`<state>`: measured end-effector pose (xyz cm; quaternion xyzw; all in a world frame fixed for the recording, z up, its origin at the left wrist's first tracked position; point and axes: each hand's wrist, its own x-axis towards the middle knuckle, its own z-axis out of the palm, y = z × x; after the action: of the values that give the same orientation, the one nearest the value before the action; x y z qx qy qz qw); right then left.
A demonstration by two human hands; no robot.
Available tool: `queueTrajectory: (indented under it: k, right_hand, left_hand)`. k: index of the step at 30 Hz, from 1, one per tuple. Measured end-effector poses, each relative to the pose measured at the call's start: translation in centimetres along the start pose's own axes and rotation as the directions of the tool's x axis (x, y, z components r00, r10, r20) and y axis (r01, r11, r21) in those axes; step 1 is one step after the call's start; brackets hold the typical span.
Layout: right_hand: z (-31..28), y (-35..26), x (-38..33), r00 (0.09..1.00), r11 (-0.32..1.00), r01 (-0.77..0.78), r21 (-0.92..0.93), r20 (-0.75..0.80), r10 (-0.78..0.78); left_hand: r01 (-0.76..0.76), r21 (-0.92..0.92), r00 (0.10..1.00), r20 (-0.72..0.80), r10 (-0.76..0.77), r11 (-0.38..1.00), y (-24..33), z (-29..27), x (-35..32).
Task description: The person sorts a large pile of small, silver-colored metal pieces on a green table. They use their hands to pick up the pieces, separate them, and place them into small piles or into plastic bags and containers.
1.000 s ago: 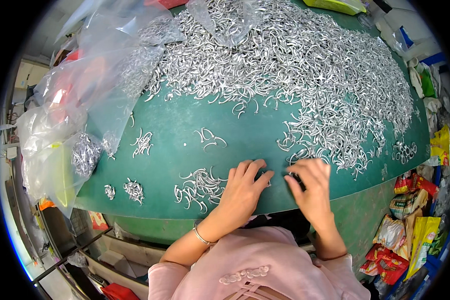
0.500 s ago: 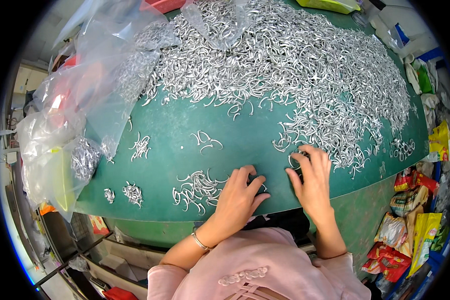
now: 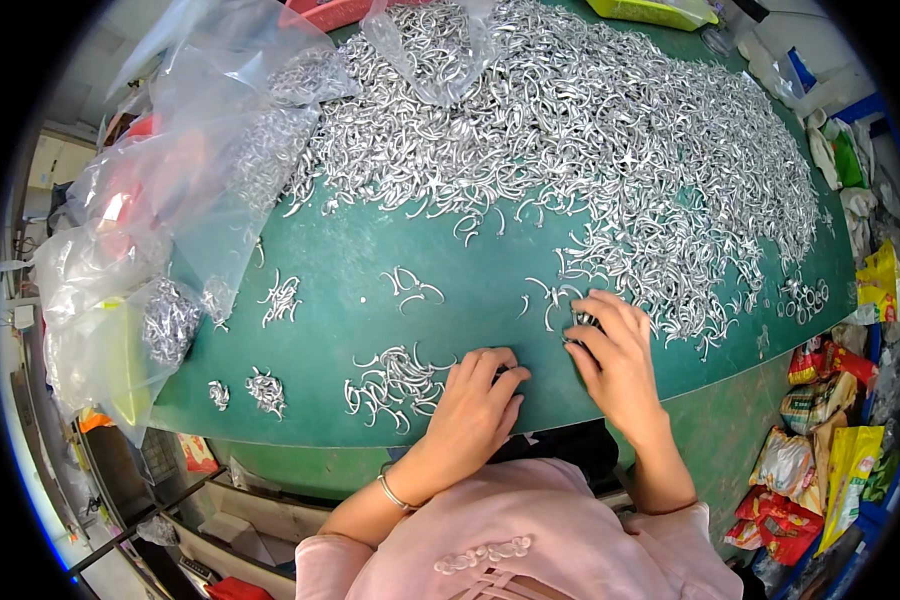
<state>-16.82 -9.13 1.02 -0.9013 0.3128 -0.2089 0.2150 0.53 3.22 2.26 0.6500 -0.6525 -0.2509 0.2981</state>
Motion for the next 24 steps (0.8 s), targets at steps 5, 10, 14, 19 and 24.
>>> queueTrajectory:
  k: [5, 10, 14, 19, 24]
  right_hand:
    - [-0.3, 0.0, -0.5, 0.981, 0.989, -0.148, 0.029, -0.124, 0.151]
    - [0.4, -0.4, 0.0, 0.988, 0.986, -0.145, -0.084, -0.063, 0.140]
    - [-0.1, -0.5, 0.3, 0.992, 0.991, -0.122, -0.048, -0.044, 0.120]
    - [0.5, -0.6, 0.7, 0.999, 0.999, -0.033, -0.041, -0.020, 0.032]
    - [-0.4, -1.0, 0.4, 0.980, 0.946, -0.143, 0.291, -0.092, 0.177]
  left_hand:
    - [0.045, 0.019, 0.998, -0.047, -0.044, 0.999, -0.3, -0.1, 0.3]
    - [0.089, 0.031, 0.996, -0.033, -0.088, 0.996, 0.1, -0.1, -0.1]
    - [0.076, 0.032, 0.996, -0.039, -0.075, 0.997, -0.2, -0.1, -0.4]
    - [0.064, -0.022, 0.998, -0.024, -0.065, 0.998, 0.0, -0.3, -0.4]
    - [0.114, -0.049, 0.993, -0.011, -0.115, 0.992, 0.0, -0.6, -1.0]
